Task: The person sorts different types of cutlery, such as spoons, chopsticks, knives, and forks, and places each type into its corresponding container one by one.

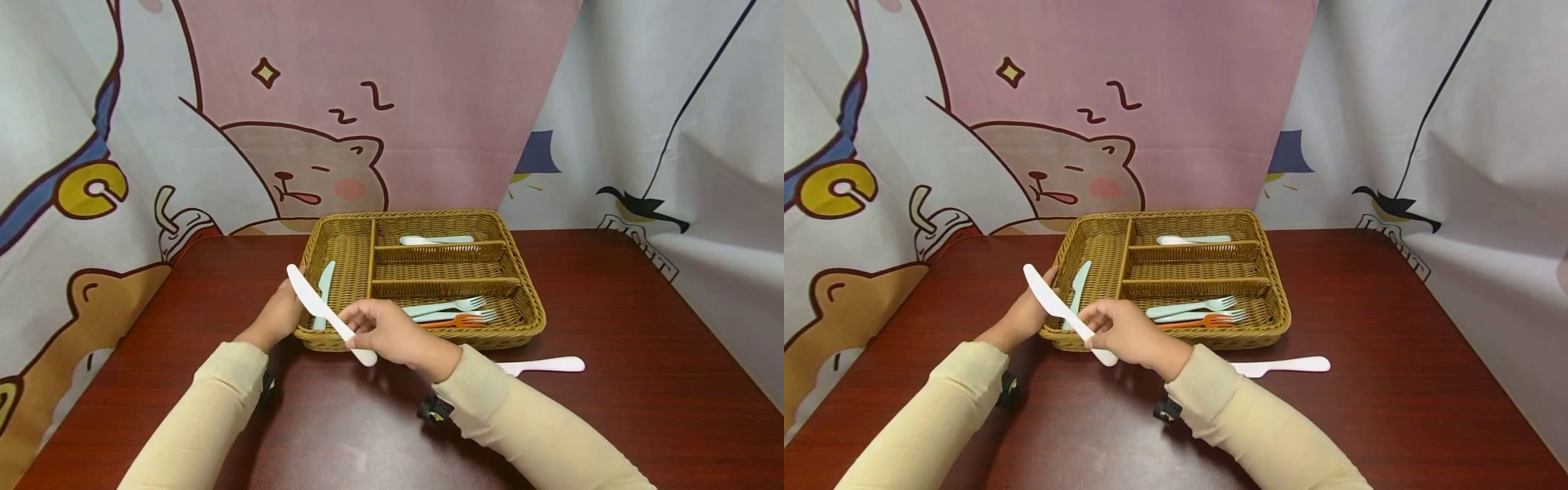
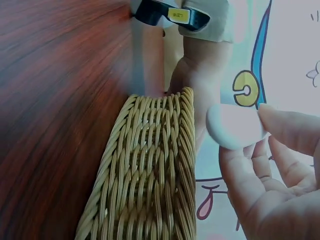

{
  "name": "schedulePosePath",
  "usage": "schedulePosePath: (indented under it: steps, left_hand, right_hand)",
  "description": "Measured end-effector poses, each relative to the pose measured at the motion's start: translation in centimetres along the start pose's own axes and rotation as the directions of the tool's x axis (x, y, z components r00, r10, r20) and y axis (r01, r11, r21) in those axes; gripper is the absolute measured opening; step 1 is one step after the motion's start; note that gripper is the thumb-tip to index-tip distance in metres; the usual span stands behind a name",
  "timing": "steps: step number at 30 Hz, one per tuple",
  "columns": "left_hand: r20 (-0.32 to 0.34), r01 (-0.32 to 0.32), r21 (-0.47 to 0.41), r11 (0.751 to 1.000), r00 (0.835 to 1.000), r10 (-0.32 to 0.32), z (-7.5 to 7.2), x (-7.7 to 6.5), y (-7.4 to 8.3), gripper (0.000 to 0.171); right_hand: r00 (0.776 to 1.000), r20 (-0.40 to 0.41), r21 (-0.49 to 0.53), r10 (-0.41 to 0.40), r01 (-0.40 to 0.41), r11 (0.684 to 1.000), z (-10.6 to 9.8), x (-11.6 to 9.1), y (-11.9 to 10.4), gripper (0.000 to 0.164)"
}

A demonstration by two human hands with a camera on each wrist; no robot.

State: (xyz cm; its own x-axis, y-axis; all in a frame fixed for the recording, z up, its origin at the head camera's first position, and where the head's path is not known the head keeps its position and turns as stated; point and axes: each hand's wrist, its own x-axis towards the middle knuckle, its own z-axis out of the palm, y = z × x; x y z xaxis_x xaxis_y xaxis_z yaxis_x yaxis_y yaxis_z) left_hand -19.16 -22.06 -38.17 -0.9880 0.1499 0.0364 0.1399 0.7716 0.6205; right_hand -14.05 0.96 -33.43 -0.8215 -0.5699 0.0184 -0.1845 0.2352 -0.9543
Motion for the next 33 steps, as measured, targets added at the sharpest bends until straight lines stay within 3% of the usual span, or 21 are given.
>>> schedulePosePath:
  steps: [3, 9, 15, 23, 33]
  left_hand:
    - [0.001, 0.025, 0.004, 1.0, 1.0, -0.025, 0.0, 0.0, 0.0, 0.051]
    - [0.042, 0.079, -0.017, 0.997, 0.996, -0.078, -0.1, -0.1, 0.1, 0.058]
    - [0.056, 0.09, -0.007, 0.996, 0.994, -0.089, -0.3, 0.0, 0.2, 0.057]
    - [0.054, 0.081, -0.016, 0.997, 0.995, -0.08, -0.4, 0.1, 0.2, 0.057]
    - [0.064, 0.086, -0.024, 0.996, 0.994, -0.085, -0.3, 0.1, 0.3, 0.057]
  right_hand:
    - [0.999, -0.007, 0.113, 0.048, -0.047, 0.993, 0.2, 0.6, -0.1, 0.032]
    - [0.988, -0.026, 0.316, 0.155, -0.139, 0.939, 0.5, 2.0, -0.4, 0.037]
    - [0.979, -0.048, 0.401, 0.199, -0.164, 0.901, 0.6, 3.2, -0.7, 0.04]
    - [0.961, -0.046, 0.551, 0.273, -0.204, 0.81, 1.1, 4.9, -0.7, 0.042]
    - [0.943, -0.072, 0.619, 0.324, -0.213, 0.756, 1.6, 6.2, -0.2, 0.045]
